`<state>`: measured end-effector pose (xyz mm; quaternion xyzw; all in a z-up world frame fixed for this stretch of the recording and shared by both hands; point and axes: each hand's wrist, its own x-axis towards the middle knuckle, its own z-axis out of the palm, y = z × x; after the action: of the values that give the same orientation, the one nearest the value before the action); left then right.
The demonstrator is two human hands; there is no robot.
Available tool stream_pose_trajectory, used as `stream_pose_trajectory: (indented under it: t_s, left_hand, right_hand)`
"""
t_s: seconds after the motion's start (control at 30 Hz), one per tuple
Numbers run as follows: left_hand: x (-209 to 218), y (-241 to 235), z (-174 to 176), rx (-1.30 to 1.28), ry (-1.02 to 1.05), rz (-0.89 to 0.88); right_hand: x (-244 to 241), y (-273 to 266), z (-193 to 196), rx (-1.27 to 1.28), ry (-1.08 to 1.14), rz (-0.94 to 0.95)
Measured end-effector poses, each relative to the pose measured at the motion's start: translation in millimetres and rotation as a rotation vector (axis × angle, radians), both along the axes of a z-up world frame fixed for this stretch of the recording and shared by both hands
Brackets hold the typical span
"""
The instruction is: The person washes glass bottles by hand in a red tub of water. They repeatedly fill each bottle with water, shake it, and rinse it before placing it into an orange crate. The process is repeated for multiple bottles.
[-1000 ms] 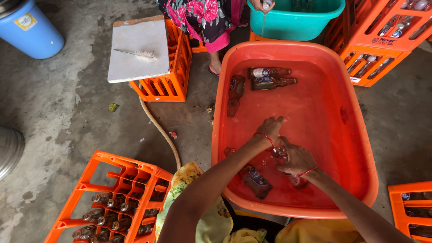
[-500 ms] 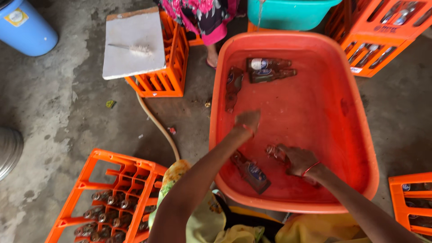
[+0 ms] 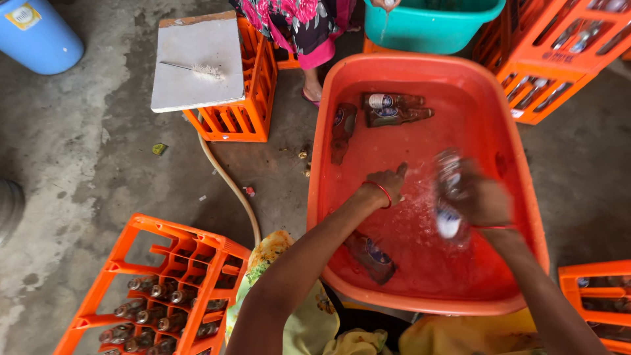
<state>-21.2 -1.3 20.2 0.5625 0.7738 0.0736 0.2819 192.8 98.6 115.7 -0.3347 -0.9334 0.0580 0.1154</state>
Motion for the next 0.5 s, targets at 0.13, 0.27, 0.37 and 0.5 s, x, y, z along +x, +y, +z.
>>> stream_pose_trajectory:
  t_s: [0.13,0.27,0.37,0.5]
  left_hand:
    - [-6.9,0.4,2.7,0.115,-0.087,-0.072]
    - [-9.4,11.9,-19.8,0.333,-0.306,-0.197]
    - [21.7,15.9,-35.3,0.499,-0.462,-0.196]
    - [61.4,11.4,-1.2,0.71,-0.747,0.063]
  right_hand:
    - [2.9,4.6,52.0,-0.039,0.528,0.112]
    - [-16.7,18.6,42.1,-0.074,0.29,-0.061]
    - [-10.8,37.6,17.8,-0.217,0.429,-0.039]
    - [-12.1,63.3,-2.9,-0.807,0.876,-0.072]
